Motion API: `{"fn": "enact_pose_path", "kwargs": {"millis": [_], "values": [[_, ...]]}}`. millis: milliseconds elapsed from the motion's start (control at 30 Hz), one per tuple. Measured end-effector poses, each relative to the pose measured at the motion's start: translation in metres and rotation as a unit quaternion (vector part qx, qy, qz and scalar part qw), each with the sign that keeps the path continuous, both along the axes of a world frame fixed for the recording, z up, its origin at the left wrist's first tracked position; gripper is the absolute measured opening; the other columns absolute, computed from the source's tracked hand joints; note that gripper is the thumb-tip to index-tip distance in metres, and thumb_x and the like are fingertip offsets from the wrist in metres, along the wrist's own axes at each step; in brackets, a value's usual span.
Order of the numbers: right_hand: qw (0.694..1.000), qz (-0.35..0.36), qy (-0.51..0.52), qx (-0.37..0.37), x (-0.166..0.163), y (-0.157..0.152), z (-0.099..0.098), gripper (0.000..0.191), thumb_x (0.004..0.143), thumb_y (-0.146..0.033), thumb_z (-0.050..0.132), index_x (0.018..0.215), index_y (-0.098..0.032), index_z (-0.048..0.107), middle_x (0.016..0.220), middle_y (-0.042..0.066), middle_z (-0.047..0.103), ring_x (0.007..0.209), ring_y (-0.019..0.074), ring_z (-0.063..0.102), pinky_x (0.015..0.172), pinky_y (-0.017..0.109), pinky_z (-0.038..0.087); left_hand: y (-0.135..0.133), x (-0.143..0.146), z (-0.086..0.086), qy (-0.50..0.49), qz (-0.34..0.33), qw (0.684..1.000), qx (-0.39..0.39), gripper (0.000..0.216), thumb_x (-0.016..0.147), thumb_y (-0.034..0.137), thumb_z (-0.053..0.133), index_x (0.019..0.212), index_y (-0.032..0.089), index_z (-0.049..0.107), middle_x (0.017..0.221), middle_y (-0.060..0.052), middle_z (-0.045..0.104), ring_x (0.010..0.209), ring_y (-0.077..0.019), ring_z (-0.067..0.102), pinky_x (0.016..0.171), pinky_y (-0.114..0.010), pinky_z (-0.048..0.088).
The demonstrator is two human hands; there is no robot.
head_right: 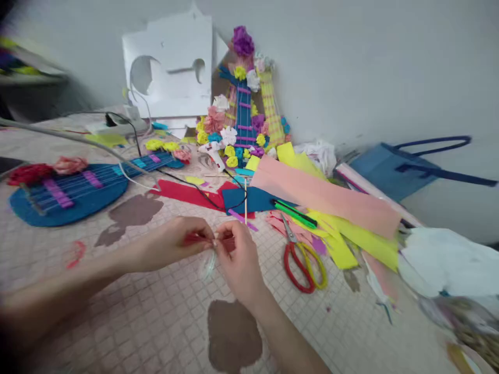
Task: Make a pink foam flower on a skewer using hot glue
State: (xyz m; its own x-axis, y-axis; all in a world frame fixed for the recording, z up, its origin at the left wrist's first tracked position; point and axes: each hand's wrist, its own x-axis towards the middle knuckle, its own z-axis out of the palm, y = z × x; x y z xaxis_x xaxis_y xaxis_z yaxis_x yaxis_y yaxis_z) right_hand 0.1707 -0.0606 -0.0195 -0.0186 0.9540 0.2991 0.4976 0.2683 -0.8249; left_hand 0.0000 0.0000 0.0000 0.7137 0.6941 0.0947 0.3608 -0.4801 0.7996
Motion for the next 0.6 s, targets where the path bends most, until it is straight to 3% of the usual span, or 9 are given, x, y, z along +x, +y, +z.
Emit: {"fn": "enact_pose_path", "kwargs": {"millis": [600], "values": [[0.997,0.029,0.021,-0.064,0.0074,0.0031,-0.0004,0.014,0.083,-0.019,0.055,0.096,-0.022,0.052,0.091,0.001,0.059,0.081,0.0139,0.058,0.073,0.029,0.048,0.003,0.0044,-0.0081,-0.005,0.031,0.998,-0.056,0.016,0.078,0.021,0.053,0.078,0.016,0.068,0.072,-0.001,0.068,0.065,-0.0118,0.06,0.059,-0.02,0.043]]}}
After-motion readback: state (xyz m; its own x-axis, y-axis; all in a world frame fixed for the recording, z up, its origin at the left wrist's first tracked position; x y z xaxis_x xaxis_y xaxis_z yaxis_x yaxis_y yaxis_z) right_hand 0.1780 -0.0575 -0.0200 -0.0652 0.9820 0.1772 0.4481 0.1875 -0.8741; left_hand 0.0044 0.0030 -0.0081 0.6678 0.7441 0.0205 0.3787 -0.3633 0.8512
